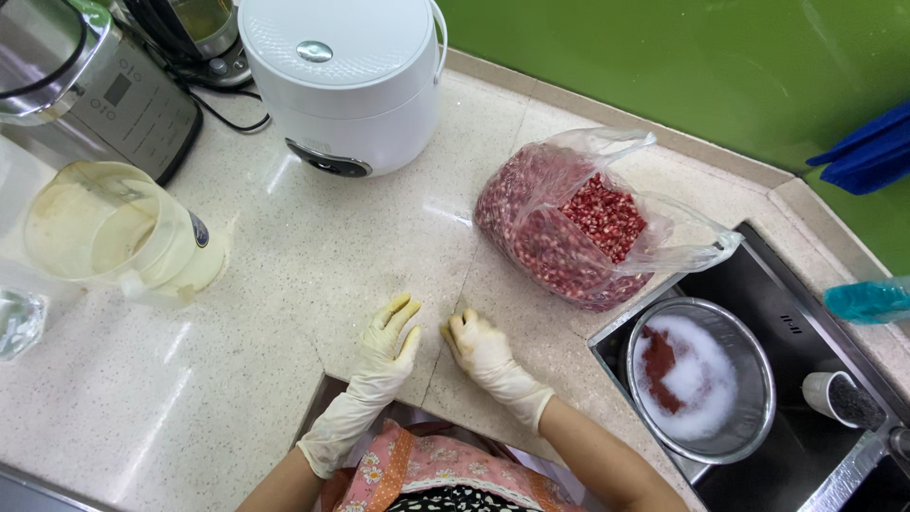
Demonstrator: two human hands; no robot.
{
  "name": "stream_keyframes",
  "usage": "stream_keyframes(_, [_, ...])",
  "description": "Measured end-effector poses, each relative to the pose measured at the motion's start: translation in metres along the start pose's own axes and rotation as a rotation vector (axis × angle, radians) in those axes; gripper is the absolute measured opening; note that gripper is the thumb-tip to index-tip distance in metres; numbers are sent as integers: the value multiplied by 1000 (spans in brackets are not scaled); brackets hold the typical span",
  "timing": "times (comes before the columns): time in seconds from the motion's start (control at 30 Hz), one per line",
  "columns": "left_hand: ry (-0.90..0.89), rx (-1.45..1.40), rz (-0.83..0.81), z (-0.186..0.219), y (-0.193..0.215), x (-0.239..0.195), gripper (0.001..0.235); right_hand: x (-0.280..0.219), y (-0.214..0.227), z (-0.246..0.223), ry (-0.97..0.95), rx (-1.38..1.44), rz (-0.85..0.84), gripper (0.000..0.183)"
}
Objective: The person puts on gloves, pours pomegranate seeds from a colander into a plastic bag, and picks up spilled seeds from the floor by hand.
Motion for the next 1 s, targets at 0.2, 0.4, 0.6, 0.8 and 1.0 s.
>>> stream_keyframes(0.2, [25, -21, 17, -6, 9, -4, 38, -6, -33, 25, 139, -122, 108, 30])
stream_keyframes(0.4, [3, 38, -18, 1, 10, -1, 43, -11, -28, 42, 5, 187, 192, 36])
stream_keyframes(0.6, [-27, 350, -433, 28, -36, 3, 73, -7, 46, 62, -635, 1223, 287, 28])
stream_keyframes(0.8, [-520, 474, -486, 22, -81, -16, 80, -1, 181, 119, -543, 1616, 624, 32])
stream_keyframes(1.0, [-622, 498, -476, -27, -92, -26, 70, 25, 244, 189, -588, 656, 511, 37])
Point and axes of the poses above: each hand's wrist, its own x-axis towards the middle knuckle, its own y-axis out of the back of the hand, z = x × y, the point moved 1 cm from there along x, towards the middle knuckle, and after that the axes turned 8 degrees about y, right-handed, at the moved point
